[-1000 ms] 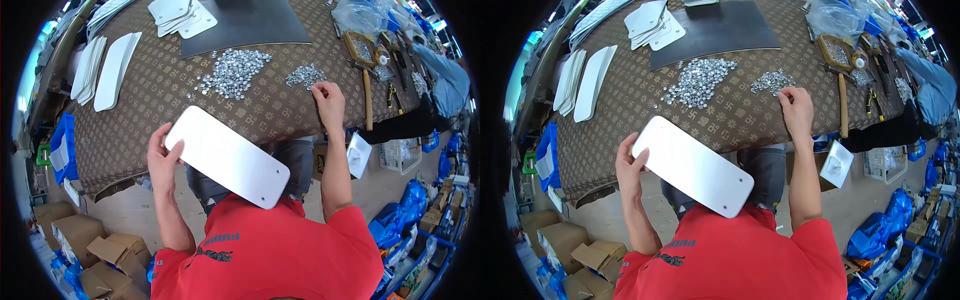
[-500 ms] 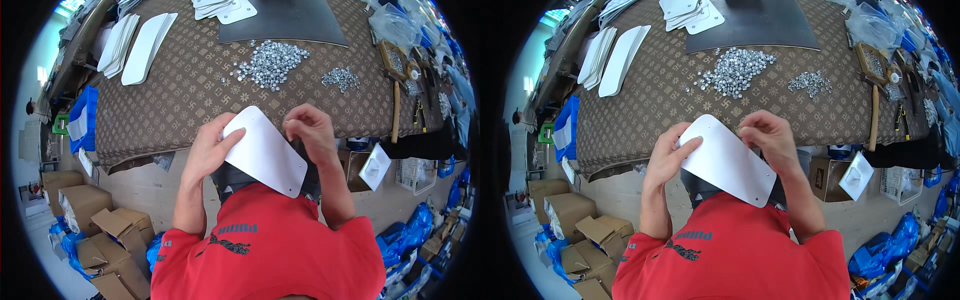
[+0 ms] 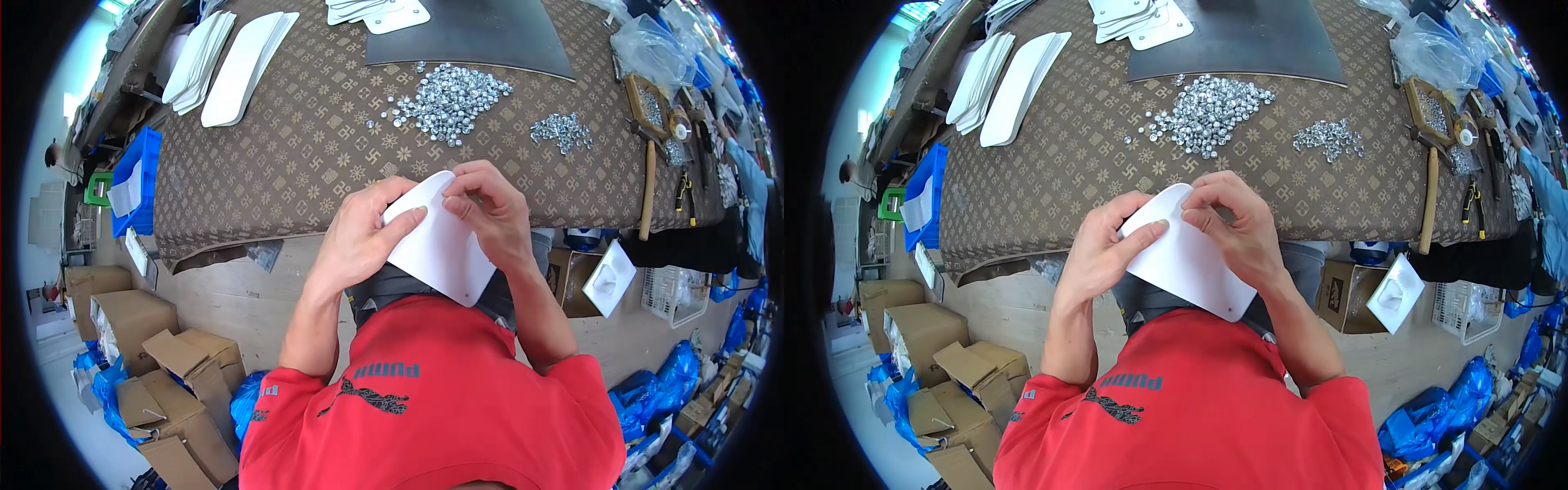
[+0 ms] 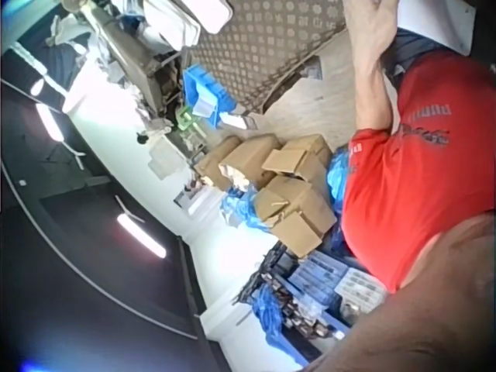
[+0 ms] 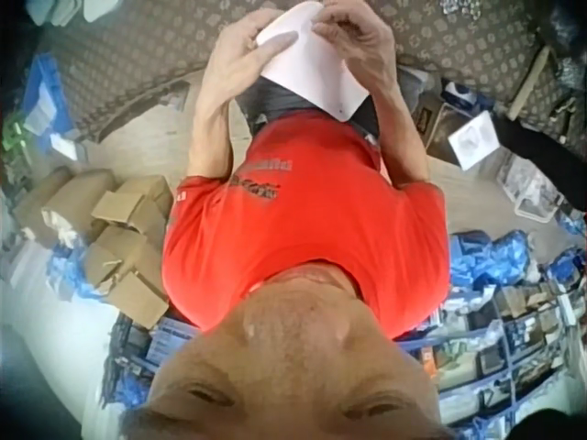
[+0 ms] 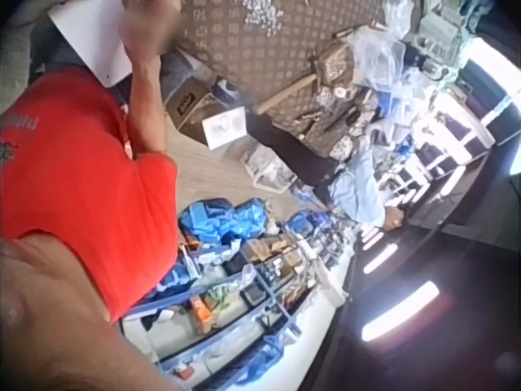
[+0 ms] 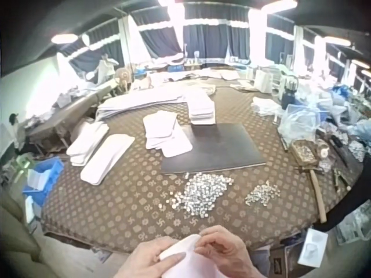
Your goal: Manually inserting metal rivets into plastic components and securing them with a hammer at an assembly workbench.
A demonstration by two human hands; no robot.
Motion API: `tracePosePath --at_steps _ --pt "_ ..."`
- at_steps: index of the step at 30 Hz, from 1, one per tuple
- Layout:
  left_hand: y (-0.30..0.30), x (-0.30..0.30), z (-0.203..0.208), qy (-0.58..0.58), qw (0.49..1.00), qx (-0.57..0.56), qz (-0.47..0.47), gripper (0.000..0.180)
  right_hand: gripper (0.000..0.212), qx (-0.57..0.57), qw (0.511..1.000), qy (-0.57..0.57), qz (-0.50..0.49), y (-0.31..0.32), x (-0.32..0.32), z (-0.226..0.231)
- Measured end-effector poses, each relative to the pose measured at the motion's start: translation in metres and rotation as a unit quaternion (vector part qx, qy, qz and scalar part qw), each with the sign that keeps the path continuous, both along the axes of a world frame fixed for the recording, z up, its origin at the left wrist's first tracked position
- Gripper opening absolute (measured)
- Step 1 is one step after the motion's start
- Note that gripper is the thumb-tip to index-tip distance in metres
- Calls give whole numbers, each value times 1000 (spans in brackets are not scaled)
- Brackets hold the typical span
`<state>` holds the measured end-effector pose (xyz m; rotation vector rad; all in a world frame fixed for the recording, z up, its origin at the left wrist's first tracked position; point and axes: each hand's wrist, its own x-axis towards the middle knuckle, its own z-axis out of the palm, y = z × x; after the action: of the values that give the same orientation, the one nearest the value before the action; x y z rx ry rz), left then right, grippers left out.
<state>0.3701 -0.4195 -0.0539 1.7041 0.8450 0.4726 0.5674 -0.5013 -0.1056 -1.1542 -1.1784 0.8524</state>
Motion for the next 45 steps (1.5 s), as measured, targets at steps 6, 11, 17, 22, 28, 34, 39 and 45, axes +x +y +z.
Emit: tracePosePath --at_steps 6,11,17,22,28,34,39,45 --pt "-2 0 9 80 987 136 -14 26 12 -77 992 60 -78 -3 -23 1" --pt "1 8 7 158 951 263 -36 26 6 -154 974 162 34 8 -7 10" --pt "18 -3 -16 102 906 404 -69 23 15 -130 974 -124 -139 39 35 -20" --pt "9 -7 -16 16 944 329 -18 16 17 -13 888 -415 -200 54 38 -31" --pt "20 -7 -35 -118 941 316 -29 9 18 -132 979 -139 -74 42 33 -7" --pt "21 -4 -21 -153 924 345 -60 13 14 -219 933 213 190 16 6 35" --pt "2 -8 -30 -129 917 372 -66 17 15 -220 924 236 207 -4 1 23" --pt "-2 -9 -20 -161 932 313 -87 15 12 -219 909 282 214 -9 4 23"
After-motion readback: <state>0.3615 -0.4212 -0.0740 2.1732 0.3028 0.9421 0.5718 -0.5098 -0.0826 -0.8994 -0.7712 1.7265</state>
